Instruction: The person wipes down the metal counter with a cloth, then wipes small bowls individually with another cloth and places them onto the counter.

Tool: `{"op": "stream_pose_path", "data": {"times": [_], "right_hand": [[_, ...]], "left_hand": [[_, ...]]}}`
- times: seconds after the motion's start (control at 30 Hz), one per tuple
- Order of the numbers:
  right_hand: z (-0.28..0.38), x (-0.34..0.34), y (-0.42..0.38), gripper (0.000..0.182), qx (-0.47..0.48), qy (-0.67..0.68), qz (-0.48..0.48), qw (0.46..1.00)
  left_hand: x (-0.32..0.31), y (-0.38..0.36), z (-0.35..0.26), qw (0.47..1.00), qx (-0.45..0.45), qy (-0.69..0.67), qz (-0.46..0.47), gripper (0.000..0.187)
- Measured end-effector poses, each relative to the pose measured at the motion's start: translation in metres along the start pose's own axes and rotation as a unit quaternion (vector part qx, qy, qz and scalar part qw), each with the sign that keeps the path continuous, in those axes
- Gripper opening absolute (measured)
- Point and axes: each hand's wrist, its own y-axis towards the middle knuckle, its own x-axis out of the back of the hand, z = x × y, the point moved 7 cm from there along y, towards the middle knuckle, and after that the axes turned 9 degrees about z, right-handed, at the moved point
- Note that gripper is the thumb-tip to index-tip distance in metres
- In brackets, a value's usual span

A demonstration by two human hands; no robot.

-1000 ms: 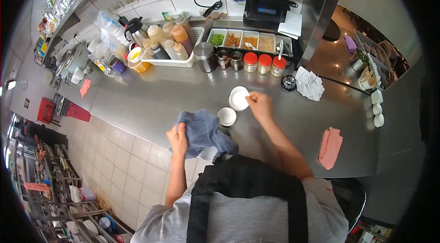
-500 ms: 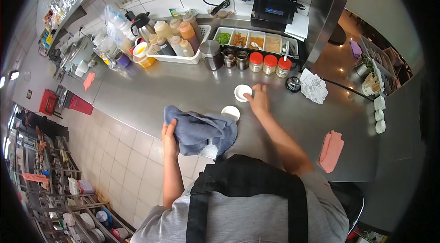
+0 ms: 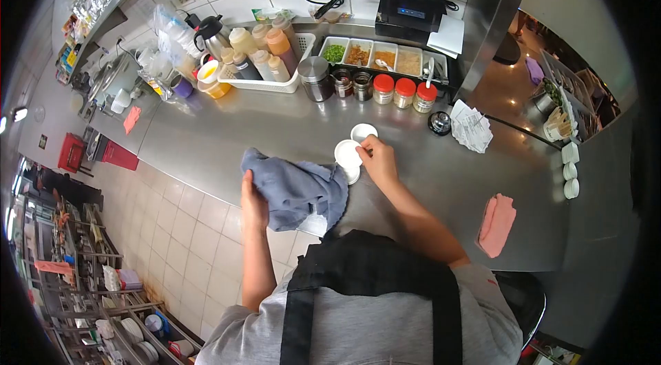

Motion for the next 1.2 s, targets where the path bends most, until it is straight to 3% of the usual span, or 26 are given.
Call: {"op": "stream_pose_path", "data": {"times": [0.03, 0.07, 0.1, 0.23, 0.3, 0.33, 0.43, 0.53, 0.57, 0.63, 0.77, 0.87, 0.9, 1.0, 1.1, 1.13, 1.2], "right_hand": [[0.002, -0.002, 0.002, 0.014, -0.021, 0.05, 0.026, 0.998], [0.007, -0.004, 0.002, 0.015, -0.049, 0.098, 0.052, 0.993], [0.013, -0.007, 0.001, 0.015, -0.077, 0.146, 0.079, 0.983], [0.05, -0.018, -0.006, 0.014, -0.103, 0.219, 0.15, 0.959], [0.06, -0.022, -0.01, 0.013, -0.097, 0.246, 0.152, 0.952], [0.064, -0.022, -0.012, 0.013, -0.095, 0.26, 0.152, 0.949], [0.079, -0.026, -0.019, 0.013, -0.098, 0.269, 0.193, 0.938], [0.085, -0.031, -0.024, 0.014, -0.072, 0.275, 0.213, 0.935], [0.084, -0.034, -0.025, 0.016, -0.057, 0.282, 0.221, 0.932], [0.076, -0.038, -0.026, 0.029, -0.013, 0.263, 0.231, 0.937], [0.037, -0.054, -0.047, 0.045, 0.033, 0.059, 0.199, 0.978], [0.022, -0.068, -0.072, 0.04, -0.041, -0.015, 0.331, 0.943], [0.019, -0.073, -0.076, 0.031, -0.072, -0.002, 0.386, 0.92], [0.027, -0.069, -0.075, 0.025, 0.025, 0.0, 0.355, 0.934], [0.048, -0.057, -0.06, 0.024, 0.032, 0.163, 0.342, 0.925], [0.052, -0.054, -0.053, 0.023, -0.05, 0.271, 0.366, 0.889], [0.059, -0.044, -0.04, 0.019, -0.109, 0.448, 0.26, 0.849]], "left_hand": [[0.017, 0.011, 0.022, 0.998, 0.031, 0.007, 0.047, 0.054], [-0.001, 0.008, 0.024, 1.0, 0.014, 0.021, -0.001, 0.04], [-0.007, 0.01, 0.038, 0.998, 0.032, 0.049, 0.013, 0.038], [-0.052, 0.008, 0.078, 0.984, 0.083, 0.116, 0.106, 0.043], [-0.094, 0.006, 0.05, 0.937, -0.062, 0.271, 0.212, 0.04], [-0.1, 0.005, 0.048, 0.911, -0.089, 0.335, 0.224, 0.04], [-0.107, 0.002, 0.041, 0.962, -0.07, 0.22, 0.143, 0.035], [-0.073, 0.017, 0.052, 0.973, -0.068, 0.209, 0.068, 0.028], [-0.065, 0.021, 0.051, 0.967, -0.051, 0.245, 0.038, 0.018], [-0.054, 0.023, 0.048, 0.967, -0.072, 0.244, 0.002, 0.016], [-0.047, 0.022, 0.03, 0.937, -0.127, 0.323, -0.051, 0.022], [-0.044, 0.019, 0.022, 0.904, -0.157, 0.39, -0.079, 0.024], [-0.047, 0.016, 0.017, 0.891, -0.169, 0.414, -0.079, 0.024], [-0.047, 0.011, 0.015, 0.884, -0.192, 0.421, -0.066, 0.028], [-0.041, 0.009, 0.012, 0.889, -0.196, 0.411, -0.052, 0.034], [-0.039, 0.009, 0.01, 0.89, -0.196, 0.409, -0.048, 0.036], [-0.034, 0.007, 0.017, 0.896, -0.177, 0.406, -0.039, 0.036]]}}
